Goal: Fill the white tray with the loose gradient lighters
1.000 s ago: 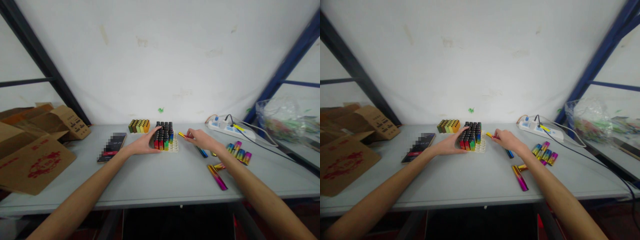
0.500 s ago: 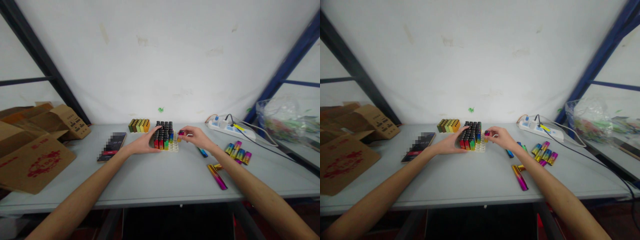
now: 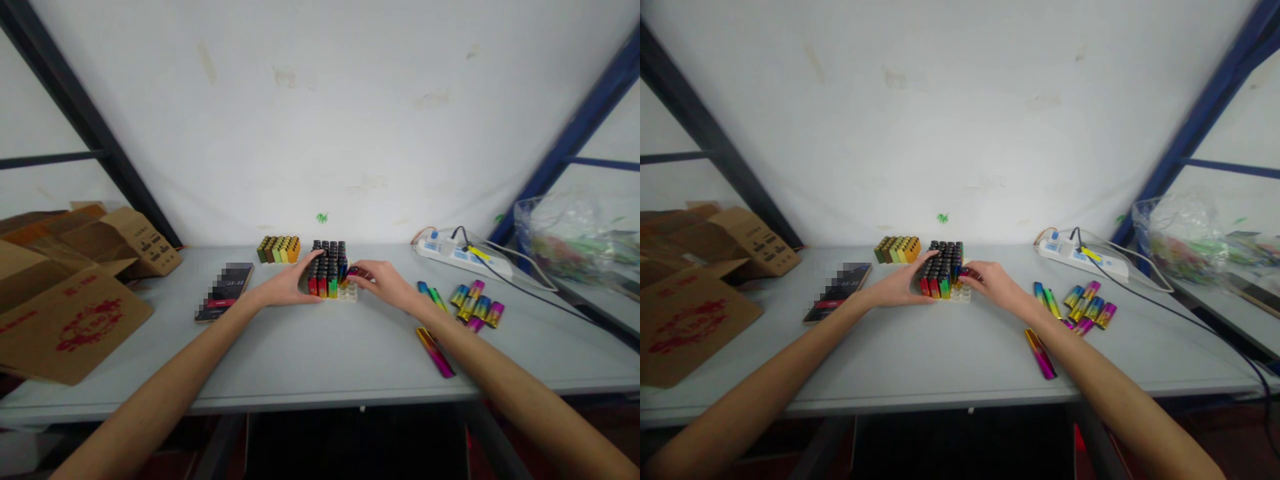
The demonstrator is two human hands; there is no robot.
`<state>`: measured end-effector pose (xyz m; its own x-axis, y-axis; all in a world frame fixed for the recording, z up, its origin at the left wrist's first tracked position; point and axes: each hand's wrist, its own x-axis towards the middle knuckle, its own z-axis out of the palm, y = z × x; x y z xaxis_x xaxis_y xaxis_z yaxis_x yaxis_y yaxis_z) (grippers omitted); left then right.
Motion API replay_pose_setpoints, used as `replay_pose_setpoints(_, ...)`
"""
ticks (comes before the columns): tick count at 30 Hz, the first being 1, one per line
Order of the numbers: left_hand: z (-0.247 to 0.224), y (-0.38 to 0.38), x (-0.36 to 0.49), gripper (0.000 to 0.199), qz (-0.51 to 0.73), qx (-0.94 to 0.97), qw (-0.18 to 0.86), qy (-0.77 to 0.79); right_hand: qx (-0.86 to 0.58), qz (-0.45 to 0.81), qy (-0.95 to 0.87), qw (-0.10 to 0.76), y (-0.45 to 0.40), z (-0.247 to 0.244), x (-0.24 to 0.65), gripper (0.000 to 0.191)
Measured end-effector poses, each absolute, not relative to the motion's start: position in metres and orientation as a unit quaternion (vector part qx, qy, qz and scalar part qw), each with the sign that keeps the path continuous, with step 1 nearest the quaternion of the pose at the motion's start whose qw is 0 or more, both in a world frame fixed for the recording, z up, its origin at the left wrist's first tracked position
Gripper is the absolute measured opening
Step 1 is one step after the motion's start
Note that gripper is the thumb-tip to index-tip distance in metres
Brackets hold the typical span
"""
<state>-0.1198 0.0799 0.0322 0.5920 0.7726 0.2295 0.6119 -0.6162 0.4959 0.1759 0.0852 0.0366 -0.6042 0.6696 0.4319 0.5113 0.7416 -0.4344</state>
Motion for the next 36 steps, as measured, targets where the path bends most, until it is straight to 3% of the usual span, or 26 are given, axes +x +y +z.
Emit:
replay_pose_setpoints(10,0.031,0.081,-0.119,0.113,0.227,0.87,0.198,0.391,-0.374,0.078,-0.899,0.214,0.085,0.032,0.156,0.013)
replay_pose_setpoints(20,0.032,0.08,-0.12,0.113,0.223,0.871,0.192,0.394,-0.464,-0.022,-0.879,0.112,0.072,0.043,0.153,0.035)
replay_pose_setpoints(27,0.033,0.08,-0.12,0.113,0.215,0.868,0.191,0.405,-0.473,0.031,-0.876,0.088,0.087,0.069,0.215,0.031)
replay_pose_setpoints(36,0.034,0.079,-0.12,0.115,0.205,0.87,0.18,0.411,-0.533,0.129,-0.831,-0.092,0.093,0.065,0.259,0.031)
